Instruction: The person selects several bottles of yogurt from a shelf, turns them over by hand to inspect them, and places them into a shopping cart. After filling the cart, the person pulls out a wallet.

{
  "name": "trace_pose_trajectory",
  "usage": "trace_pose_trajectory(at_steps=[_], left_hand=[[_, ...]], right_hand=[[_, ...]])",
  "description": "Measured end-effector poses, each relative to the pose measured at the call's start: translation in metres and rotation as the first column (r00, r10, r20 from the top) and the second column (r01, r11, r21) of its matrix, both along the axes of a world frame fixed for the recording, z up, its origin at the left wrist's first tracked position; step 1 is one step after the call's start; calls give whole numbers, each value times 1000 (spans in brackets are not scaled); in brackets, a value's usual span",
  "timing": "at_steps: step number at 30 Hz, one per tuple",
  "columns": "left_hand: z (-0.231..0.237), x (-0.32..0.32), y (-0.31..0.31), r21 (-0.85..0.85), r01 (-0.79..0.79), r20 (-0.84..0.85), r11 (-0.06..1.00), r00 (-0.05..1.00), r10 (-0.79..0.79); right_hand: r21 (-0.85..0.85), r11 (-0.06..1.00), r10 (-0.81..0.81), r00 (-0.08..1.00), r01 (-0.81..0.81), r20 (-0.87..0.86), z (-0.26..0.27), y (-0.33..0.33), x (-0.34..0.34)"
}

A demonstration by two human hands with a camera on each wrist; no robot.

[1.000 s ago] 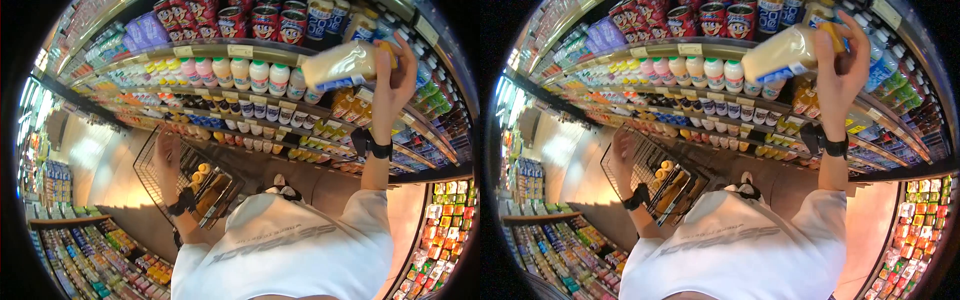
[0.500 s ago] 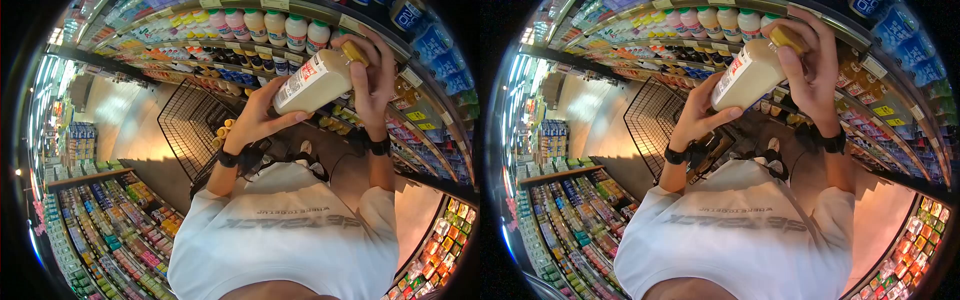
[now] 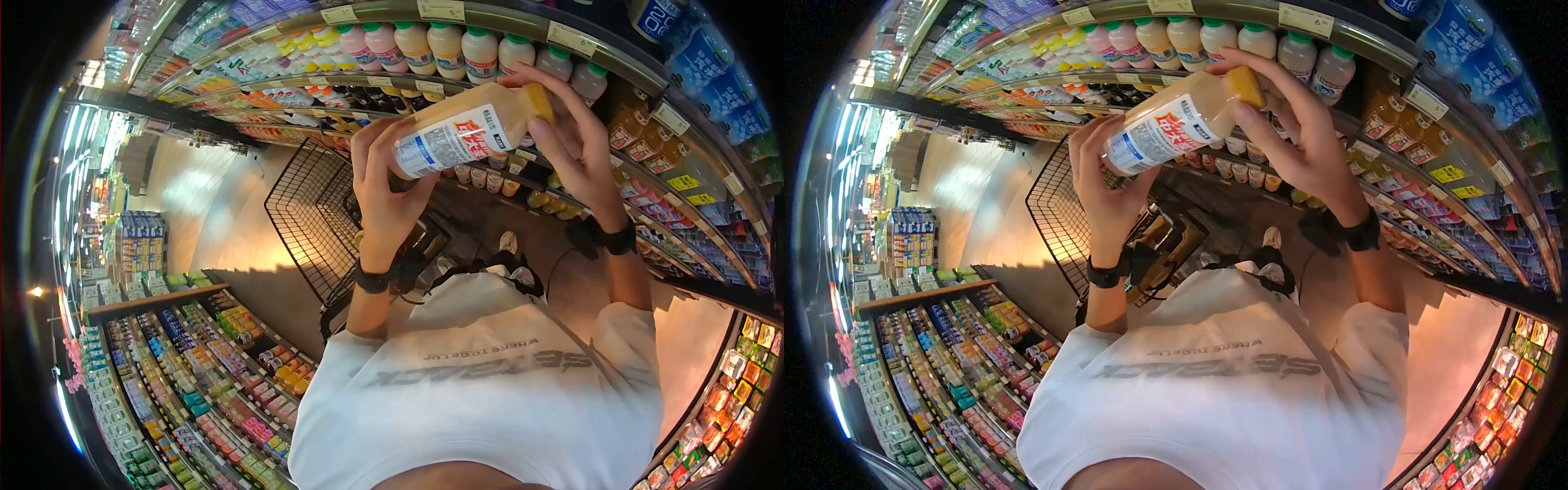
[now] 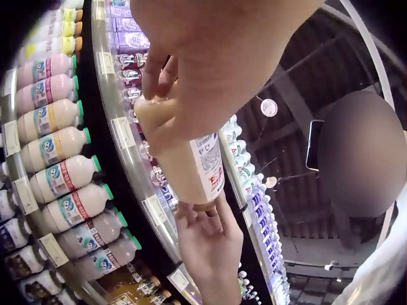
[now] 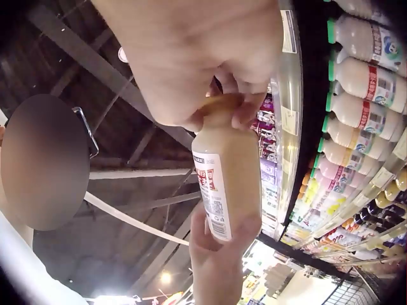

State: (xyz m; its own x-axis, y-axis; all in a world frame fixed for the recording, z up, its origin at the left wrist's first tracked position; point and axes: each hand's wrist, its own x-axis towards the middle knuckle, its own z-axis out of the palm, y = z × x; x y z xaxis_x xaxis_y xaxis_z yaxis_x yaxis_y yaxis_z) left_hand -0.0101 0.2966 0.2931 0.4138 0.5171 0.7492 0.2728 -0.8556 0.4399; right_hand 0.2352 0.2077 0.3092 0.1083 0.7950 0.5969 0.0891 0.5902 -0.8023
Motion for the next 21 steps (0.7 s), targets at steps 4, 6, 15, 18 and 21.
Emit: trace_pose_trajectory(at_steps=[4,6,15,18,21], left_hand=[[-2,-7,-6,-306,183,33,934,983,-182],[2,-8,-4,-333,311,-63,890,934,-350],[-9,26,-18,-695,440,164,569,867,-471],[-14,31,-17,-785,429,272,447,887,-373],[-20,26,-6,-755,513,342,408,839,-422]], right_hand=[[-15,990,140,986,-142,-87,14,1,-3],[-57,978,195,979,-199,-65,18,6,4],[-230,973,-60,984,20,-167,12,40,-40],[-295,954,-20,971,-53,-239,6,45,-40],[-290,938,55,907,-190,-418,-9,47,-31]])
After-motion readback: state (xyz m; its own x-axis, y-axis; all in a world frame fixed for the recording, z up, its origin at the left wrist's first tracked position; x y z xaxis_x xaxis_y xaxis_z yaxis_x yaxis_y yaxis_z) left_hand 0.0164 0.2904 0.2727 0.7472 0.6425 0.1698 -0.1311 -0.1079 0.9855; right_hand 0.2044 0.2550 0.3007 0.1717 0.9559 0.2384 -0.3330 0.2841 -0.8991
